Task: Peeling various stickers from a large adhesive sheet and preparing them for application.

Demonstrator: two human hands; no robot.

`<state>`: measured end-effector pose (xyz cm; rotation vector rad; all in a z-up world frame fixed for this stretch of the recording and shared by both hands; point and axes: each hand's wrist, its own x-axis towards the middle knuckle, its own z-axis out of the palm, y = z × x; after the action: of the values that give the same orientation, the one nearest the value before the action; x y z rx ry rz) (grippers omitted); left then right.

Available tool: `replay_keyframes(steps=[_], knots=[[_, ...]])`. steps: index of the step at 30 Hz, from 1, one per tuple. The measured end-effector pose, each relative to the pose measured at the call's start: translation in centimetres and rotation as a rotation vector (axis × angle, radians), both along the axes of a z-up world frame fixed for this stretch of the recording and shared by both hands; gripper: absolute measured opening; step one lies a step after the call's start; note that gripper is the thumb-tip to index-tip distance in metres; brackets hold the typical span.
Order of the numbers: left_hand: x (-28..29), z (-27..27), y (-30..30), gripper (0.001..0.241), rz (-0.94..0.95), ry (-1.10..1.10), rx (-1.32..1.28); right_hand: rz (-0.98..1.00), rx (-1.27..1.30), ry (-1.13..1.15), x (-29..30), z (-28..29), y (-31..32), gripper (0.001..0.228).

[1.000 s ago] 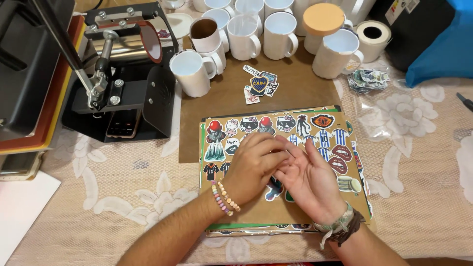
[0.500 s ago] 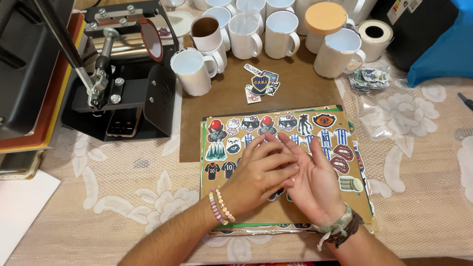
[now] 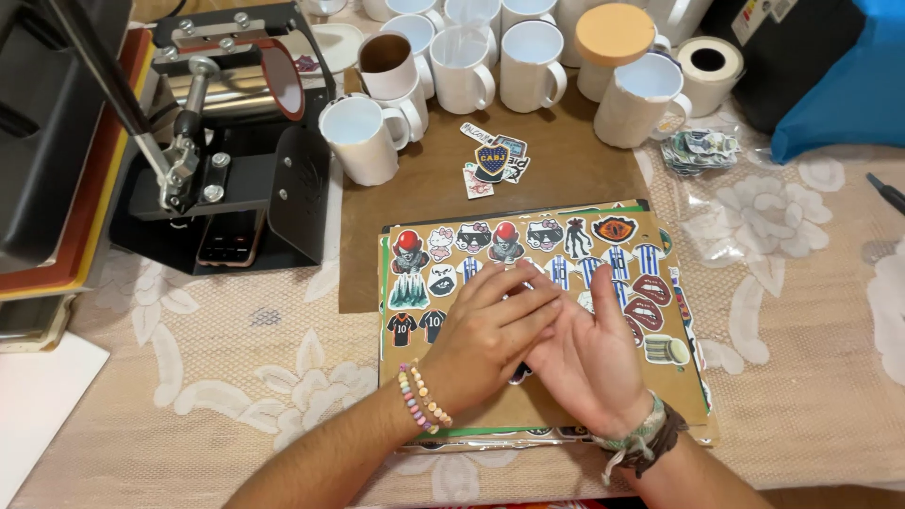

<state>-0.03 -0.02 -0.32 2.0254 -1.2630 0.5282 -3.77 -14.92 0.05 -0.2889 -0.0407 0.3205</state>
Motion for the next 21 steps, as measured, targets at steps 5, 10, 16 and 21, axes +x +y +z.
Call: replay_keyframes(steps=[5, 10, 16, 21], knots=[[-0.2, 1.0, 0.3, 0.011, -0.05, 0.145, -0.217, 0.066, 0.012, -0.025, -0.5, 0.1, -0.1, 0.073], [-0.3, 2.1, 1.8, 0.008, -0.014, 0.172, -0.272, -0.047, -0.536, 0.078, -1.8, -2.1, -0.9, 0.037], [-1.7, 1.3, 2.3, 0.014, 0.028, -0.028, -0.251, -0.108, -0.742, -0.126, -1.9, -2.8, -2.0, 0.018], [-2.6, 1.6, 1.9, 0.019, 0.081, -0.274, -0.158, -0.032, -0.637, -0.208, -1.9, -2.7, -2.3, 0.019]])
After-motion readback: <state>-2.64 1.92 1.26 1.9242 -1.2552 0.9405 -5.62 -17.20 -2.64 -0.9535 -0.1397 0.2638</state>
